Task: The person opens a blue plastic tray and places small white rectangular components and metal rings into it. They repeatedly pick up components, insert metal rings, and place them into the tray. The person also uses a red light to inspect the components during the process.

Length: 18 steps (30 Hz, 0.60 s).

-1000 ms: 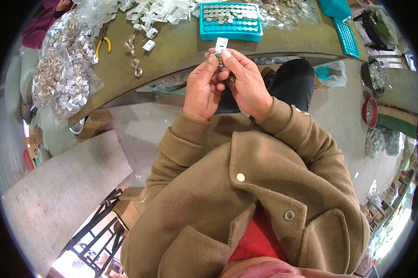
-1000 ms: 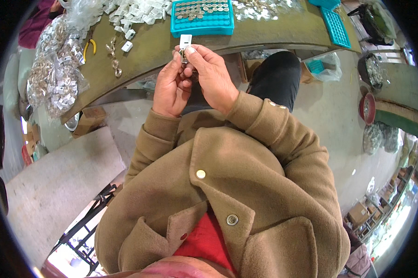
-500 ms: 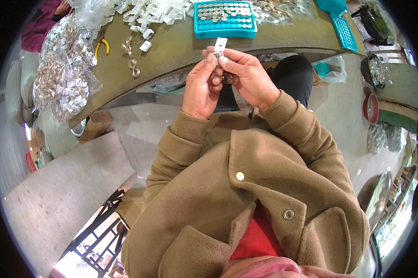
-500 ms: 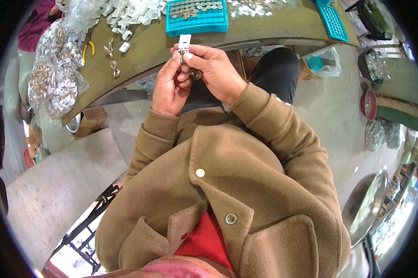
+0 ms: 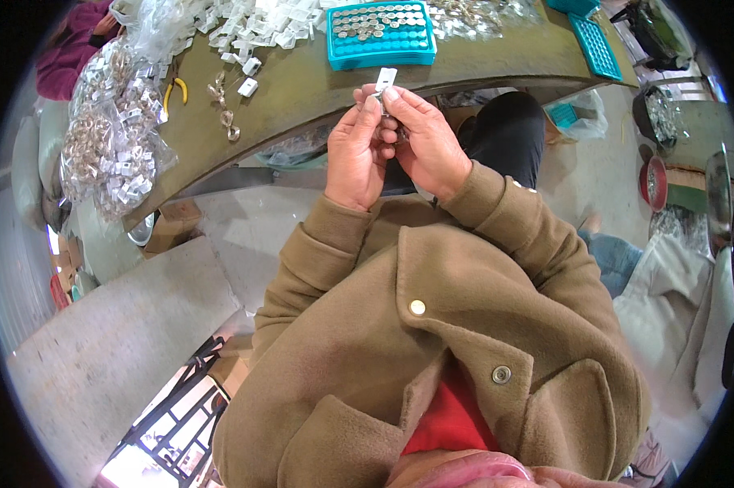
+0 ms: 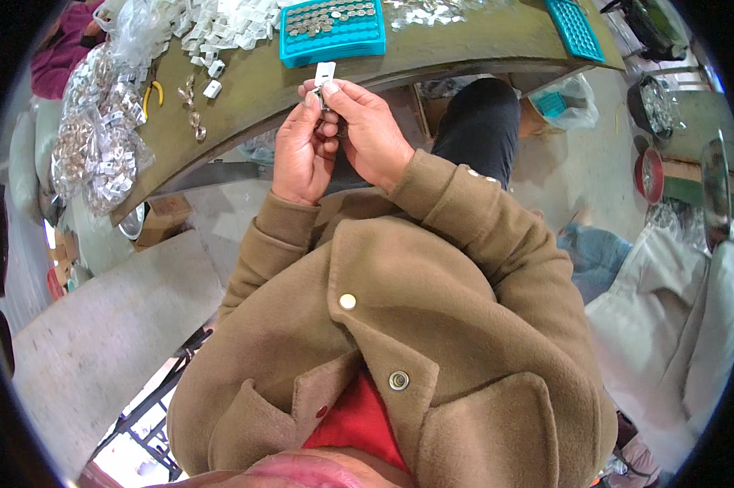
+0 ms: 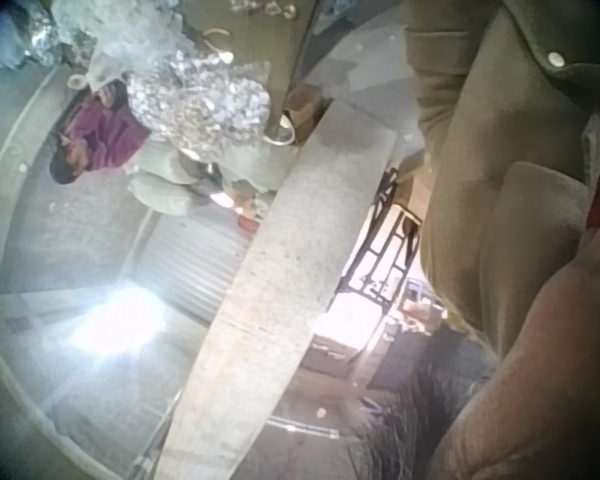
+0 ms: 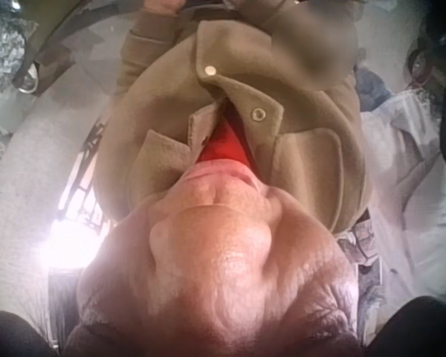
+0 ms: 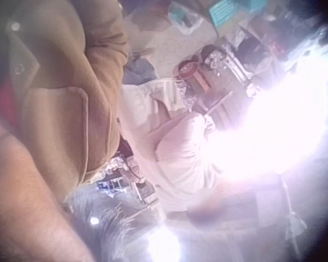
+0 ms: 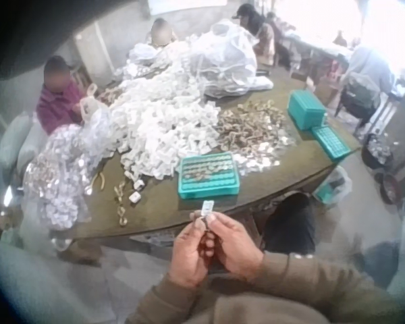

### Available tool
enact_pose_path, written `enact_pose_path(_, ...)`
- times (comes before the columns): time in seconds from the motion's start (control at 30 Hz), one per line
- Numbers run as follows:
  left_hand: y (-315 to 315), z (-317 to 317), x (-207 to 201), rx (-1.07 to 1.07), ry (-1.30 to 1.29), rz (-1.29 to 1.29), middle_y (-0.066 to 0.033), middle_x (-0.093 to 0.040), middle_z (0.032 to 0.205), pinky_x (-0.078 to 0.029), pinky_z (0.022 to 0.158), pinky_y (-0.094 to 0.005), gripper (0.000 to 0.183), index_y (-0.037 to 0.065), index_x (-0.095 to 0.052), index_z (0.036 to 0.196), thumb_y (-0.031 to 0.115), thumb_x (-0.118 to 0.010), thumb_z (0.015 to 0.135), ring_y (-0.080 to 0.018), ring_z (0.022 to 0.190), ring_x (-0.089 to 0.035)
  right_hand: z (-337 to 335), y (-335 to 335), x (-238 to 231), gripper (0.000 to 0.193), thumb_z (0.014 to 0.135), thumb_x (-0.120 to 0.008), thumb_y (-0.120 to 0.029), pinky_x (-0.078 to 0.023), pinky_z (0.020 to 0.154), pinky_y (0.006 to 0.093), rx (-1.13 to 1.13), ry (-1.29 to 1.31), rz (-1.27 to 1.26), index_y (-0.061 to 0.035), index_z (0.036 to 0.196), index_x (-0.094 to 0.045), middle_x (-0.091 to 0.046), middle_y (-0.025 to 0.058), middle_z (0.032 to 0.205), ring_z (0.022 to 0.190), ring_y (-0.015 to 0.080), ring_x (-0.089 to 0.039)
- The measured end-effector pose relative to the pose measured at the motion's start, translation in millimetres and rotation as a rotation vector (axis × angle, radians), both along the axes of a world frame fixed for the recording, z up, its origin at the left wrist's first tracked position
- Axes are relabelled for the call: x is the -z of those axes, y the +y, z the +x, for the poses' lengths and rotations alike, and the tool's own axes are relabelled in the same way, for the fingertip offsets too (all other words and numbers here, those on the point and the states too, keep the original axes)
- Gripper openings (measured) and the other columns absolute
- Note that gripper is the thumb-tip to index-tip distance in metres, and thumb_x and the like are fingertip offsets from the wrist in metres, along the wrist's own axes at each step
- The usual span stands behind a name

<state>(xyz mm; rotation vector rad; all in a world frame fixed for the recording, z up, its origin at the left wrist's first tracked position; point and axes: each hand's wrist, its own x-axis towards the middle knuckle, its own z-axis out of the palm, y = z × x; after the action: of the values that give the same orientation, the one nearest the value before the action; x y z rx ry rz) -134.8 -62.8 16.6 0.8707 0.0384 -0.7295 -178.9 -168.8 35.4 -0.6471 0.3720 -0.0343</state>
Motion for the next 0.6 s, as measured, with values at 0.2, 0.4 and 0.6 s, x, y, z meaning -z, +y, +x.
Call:
enact_pose_path(0.2,-7,-8,-3,-0.066,-0.145,0.124,0.0028,-0.062,0.082,-0.045,0.057,-0.0171,0.023,0.005,-0.063,0.109,0.025,-0.058,0.1,-0.0033,0.067,-0.057,-1,0,3,0.023,0.103,-0.045,-0.019,-0.037,0.051,0.02,0.002,-0.017,-0.018,-0.0067,0.109,-0.063,-0.056,-0.0039,0.078,0.06,0.0035,-0.046)
enact_pose_path(0.4,-24,-12,-4,-0.139,-0.269,0.153,0.0002,-0.065,0.089,-0.046,0.058,-0.0175,0.019,0.002,-0.063,0.107,0.018,-0.055,0.101,-0.0037,0.07,-0.058,-3,4,-4,0.022,0.099,-0.044,-0.017,-0.042,0.052,0.0221,0.175,0.027,0.007,-0.0053,0.103,-0.063,-0.062,0.0021,0.085,0.062,0.0068,-0.054)
enact_pose_path(0.6,-31,-10,-7,-0.057,-0.543,0.348,0.0016,-0.064,0.08,-0.044,0.056,-0.0162,0.013,0.001,-0.063,0.095,0.013,-0.061,0.097,-0.0014,0.065,-0.055,-11,-11,-1,0.027,0.095,-0.043,-0.017,-0.051,0.062,0.0244,0.232,0.009,0.161,0.0003,0.104,-0.063,-0.066,0.0089,0.091,0.076,0.0144,-0.063)
